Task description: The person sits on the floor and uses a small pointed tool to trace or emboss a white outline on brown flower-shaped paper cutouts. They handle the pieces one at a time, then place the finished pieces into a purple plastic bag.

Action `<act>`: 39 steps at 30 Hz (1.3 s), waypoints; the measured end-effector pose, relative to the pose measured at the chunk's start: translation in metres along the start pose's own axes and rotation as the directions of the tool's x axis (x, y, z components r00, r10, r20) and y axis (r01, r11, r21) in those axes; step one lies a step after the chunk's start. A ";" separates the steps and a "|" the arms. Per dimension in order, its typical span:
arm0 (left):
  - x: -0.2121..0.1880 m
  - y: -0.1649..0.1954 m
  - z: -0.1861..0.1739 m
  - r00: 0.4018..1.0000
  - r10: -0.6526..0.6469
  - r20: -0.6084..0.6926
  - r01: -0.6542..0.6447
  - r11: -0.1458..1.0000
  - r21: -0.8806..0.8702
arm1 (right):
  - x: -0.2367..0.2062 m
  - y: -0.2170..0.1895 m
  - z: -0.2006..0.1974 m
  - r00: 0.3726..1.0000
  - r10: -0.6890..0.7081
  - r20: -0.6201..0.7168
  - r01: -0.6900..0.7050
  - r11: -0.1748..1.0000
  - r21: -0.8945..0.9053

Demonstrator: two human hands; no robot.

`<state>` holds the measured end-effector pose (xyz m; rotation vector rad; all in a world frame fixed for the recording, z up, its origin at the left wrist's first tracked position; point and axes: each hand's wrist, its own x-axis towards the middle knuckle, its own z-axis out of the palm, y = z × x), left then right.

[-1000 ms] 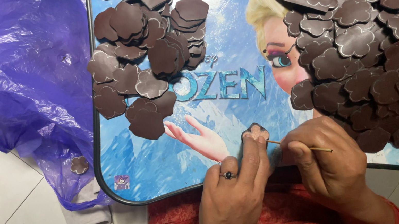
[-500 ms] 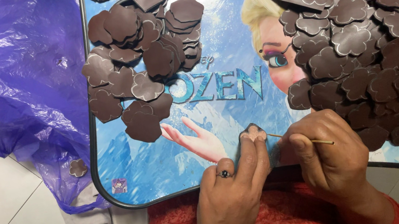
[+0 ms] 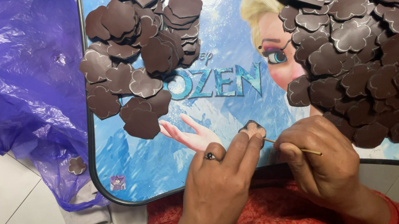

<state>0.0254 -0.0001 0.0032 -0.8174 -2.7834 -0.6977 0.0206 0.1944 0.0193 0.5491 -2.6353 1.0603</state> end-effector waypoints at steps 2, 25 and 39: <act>0.002 -0.002 -0.002 1.000 -0.013 -0.010 0.013 0.999 -0.038 | -0.001 -0.001 -0.001 1.000 0.003 0.000 -0.003 1.000 -0.014; 0.005 -0.019 -0.001 0.996 -0.060 -0.062 0.043 0.968 -0.247 | -0.009 -0.002 0.006 0.999 -0.001 0.046 -0.001 0.999 0.050; 0.002 -0.023 0.001 0.996 -0.051 -0.074 0.029 0.962 -0.270 | -0.004 -0.003 0.013 0.999 -0.045 0.028 0.044 0.999 0.029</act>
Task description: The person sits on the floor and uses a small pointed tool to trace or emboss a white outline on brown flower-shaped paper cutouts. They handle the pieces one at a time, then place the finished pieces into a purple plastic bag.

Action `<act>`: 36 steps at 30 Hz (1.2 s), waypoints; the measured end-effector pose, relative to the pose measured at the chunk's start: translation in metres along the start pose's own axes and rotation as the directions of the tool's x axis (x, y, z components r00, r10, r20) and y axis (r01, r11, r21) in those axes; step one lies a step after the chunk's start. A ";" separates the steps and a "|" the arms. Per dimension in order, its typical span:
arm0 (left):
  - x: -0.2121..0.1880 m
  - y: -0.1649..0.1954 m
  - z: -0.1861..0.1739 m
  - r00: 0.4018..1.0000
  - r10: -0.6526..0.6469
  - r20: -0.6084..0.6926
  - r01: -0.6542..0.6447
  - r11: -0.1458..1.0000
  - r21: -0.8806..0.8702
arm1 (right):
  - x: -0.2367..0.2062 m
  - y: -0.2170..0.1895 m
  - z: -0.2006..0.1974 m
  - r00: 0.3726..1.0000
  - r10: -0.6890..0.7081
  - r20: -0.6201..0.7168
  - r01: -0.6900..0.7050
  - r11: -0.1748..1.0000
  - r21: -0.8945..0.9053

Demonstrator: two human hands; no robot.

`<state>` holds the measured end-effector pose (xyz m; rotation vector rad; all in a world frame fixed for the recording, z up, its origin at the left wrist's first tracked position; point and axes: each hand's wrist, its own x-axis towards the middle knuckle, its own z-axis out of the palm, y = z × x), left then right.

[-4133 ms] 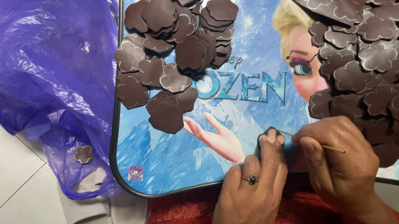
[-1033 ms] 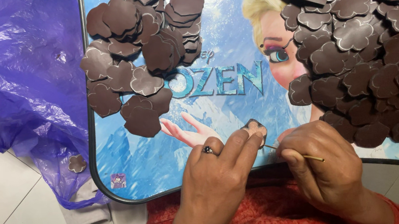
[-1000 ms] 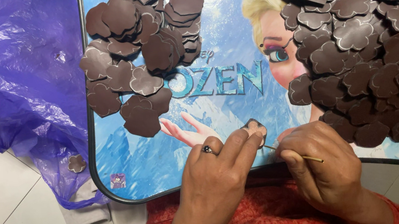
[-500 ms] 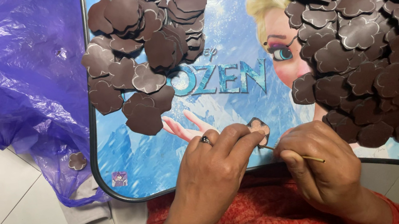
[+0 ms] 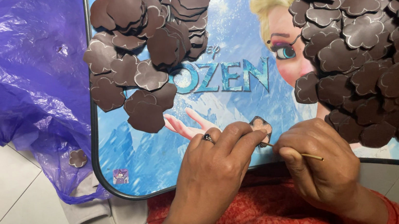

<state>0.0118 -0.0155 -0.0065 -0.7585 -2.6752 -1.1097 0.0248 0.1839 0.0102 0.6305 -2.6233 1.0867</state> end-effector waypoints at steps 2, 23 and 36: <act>0.000 0.000 0.000 1.000 -0.002 -0.003 0.002 1.000 -0.009 | 0.001 -0.001 0.000 1.000 -0.004 -0.002 0.004 1.000 0.018; -0.001 0.000 -0.002 1.000 -0.009 0.008 0.009 1.000 -0.007 | -0.005 0.000 -0.002 1.000 0.016 0.015 -0.016 1.000 0.022; 0.002 0.003 -0.001 1.000 -0.002 0.009 0.002 1.000 0.003 | 0.005 0.004 -0.009 0.998 0.064 -0.018 -0.064 0.998 0.003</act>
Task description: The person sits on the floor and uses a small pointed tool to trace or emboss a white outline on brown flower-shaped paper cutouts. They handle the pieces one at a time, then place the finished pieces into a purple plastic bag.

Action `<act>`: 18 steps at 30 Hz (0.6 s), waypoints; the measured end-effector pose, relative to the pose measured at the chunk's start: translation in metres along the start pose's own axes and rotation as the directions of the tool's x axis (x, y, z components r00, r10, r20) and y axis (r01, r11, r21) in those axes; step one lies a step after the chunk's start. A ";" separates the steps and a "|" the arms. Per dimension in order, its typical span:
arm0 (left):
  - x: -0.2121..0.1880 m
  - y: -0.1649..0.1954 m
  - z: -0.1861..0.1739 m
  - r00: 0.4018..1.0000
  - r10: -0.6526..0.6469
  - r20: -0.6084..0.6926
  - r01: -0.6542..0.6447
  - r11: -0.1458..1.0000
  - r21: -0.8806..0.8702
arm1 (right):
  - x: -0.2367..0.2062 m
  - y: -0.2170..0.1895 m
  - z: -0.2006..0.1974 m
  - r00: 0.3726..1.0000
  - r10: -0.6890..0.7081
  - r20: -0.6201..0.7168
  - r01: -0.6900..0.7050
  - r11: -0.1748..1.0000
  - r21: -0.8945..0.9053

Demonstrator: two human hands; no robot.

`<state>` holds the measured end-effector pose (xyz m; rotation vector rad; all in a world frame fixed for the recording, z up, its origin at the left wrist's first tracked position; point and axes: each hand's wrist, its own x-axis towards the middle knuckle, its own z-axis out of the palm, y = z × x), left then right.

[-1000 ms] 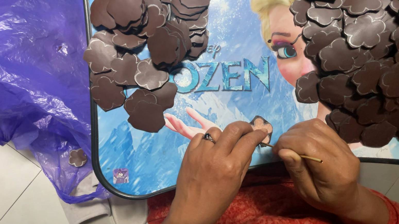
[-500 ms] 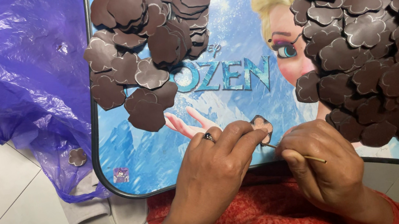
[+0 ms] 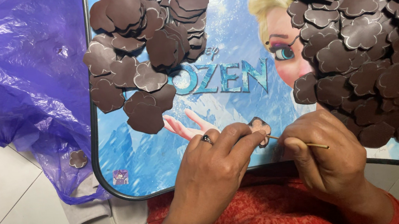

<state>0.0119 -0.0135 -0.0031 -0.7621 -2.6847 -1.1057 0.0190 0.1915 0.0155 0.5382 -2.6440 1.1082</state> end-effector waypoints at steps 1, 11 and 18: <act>0.000 -0.001 0.000 1.000 0.003 0.000 -0.003 1.000 -0.001 | 0.000 0.000 0.000 1.000 0.002 0.003 -0.002 1.000 -0.007; 0.003 0.001 0.002 1.000 0.005 0.004 -0.005 1.000 0.027 | 0.001 0.007 0.000 0.995 -0.008 -0.099 0.006 1.000 -0.017; 0.004 0.003 -0.002 0.999 -0.012 0.035 0.011 0.999 0.033 | 0.004 0.009 0.000 0.998 -0.004 -0.057 0.003 1.000 -0.014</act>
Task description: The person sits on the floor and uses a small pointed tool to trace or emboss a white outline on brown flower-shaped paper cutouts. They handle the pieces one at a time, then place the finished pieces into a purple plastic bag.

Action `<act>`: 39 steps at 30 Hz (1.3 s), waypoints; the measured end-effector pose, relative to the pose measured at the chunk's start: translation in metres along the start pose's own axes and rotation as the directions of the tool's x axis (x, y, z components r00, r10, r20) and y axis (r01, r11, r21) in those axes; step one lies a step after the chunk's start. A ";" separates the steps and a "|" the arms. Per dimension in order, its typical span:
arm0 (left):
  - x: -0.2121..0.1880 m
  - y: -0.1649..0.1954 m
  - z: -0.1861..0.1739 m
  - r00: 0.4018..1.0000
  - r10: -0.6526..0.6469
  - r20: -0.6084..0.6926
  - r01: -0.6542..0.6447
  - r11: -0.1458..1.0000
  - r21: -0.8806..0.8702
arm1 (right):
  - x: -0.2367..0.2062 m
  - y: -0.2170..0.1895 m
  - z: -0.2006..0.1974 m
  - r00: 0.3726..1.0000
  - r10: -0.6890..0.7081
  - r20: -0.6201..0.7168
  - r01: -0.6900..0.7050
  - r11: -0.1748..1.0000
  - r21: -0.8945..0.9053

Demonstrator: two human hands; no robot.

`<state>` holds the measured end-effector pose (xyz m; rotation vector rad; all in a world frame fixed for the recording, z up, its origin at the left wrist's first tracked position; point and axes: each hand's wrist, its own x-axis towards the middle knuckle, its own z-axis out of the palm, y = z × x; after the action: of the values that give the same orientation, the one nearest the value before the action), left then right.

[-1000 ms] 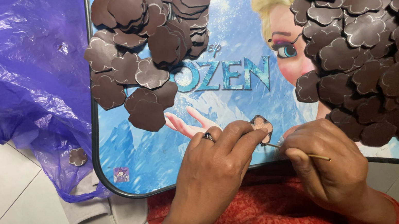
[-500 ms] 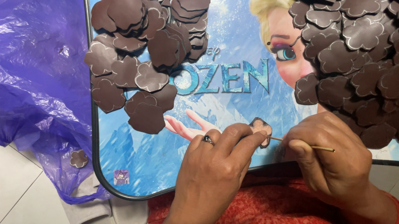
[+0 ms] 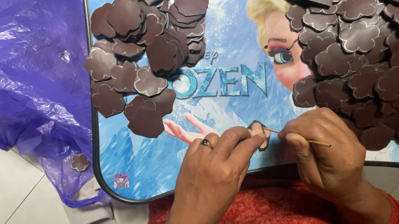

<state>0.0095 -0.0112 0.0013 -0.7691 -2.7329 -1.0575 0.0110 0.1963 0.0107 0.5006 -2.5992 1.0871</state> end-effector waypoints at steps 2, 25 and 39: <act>0.000 0.001 0.000 1.000 0.006 0.002 -0.006 1.000 0.002 | 0.000 0.003 -0.002 1.000 -0.014 -0.001 0.014 1.000 -0.017; 0.019 0.044 0.010 0.924 -0.346 -0.161 0.311 0.927 -0.209 | -0.006 -0.004 -0.043 0.971 0.235 0.046 -0.231 0.969 -0.087; 0.030 0.056 0.018 0.912 -0.376 -0.163 0.330 0.909 -0.254 | 0.014 -0.009 -0.049 0.989 0.119 0.089 -0.113 0.991 -0.072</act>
<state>0.0126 0.0483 0.0296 -0.1585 -2.6575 -1.4408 0.0078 0.2231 0.0550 0.3979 -2.7662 1.0317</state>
